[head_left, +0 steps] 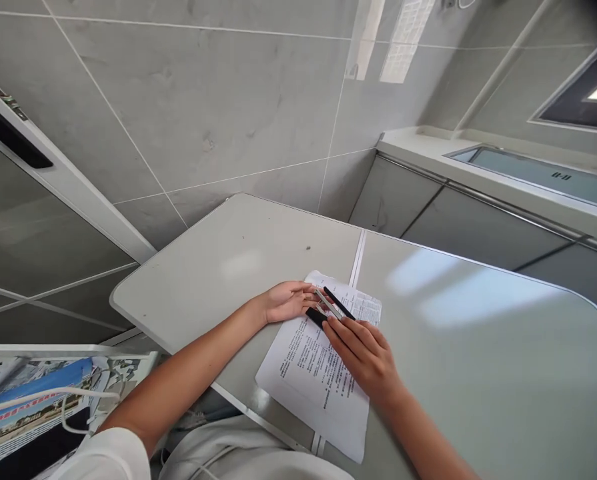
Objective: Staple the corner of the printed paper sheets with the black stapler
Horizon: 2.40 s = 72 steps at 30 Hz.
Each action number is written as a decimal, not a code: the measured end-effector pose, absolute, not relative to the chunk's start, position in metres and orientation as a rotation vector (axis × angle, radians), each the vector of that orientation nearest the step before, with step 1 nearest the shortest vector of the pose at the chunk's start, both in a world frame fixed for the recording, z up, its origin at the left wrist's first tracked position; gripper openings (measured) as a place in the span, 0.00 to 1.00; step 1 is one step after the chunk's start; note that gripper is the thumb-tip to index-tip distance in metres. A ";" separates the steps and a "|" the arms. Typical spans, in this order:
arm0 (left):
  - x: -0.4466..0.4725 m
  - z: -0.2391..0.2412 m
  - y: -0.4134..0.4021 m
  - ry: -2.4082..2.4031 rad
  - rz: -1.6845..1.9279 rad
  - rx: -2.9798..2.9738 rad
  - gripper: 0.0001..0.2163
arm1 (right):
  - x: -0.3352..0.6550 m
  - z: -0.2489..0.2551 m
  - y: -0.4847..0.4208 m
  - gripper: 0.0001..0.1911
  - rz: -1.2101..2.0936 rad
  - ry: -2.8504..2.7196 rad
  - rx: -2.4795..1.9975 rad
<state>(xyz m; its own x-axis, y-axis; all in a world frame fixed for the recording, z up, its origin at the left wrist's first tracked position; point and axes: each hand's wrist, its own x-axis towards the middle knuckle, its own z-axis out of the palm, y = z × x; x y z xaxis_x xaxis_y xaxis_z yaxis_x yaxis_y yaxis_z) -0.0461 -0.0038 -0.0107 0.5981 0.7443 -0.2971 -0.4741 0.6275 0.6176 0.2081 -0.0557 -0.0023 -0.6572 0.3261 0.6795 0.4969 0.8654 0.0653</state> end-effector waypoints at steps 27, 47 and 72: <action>-0.038 0.009 -0.042 0.844 1.009 1.711 0.19 | 0.217 -0.004 -0.032 0.22 -0.235 -2.042 -0.634; -0.031 0.024 -0.022 1.077 1.126 2.017 0.13 | 0.233 0.026 -0.025 0.21 -0.171 -2.052 -0.514; -0.071 -0.028 0.044 1.488 1.076 1.914 0.15 | 0.375 -0.058 0.117 0.20 0.279 -1.891 -1.485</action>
<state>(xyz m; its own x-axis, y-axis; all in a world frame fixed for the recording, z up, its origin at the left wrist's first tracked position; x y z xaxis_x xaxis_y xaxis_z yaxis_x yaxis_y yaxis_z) -0.0714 0.0439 -0.0278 0.0972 0.9528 0.2876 0.5716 -0.2901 0.7676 0.3755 0.1173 -0.0581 -0.0922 0.9155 0.3915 0.7635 0.3174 -0.5624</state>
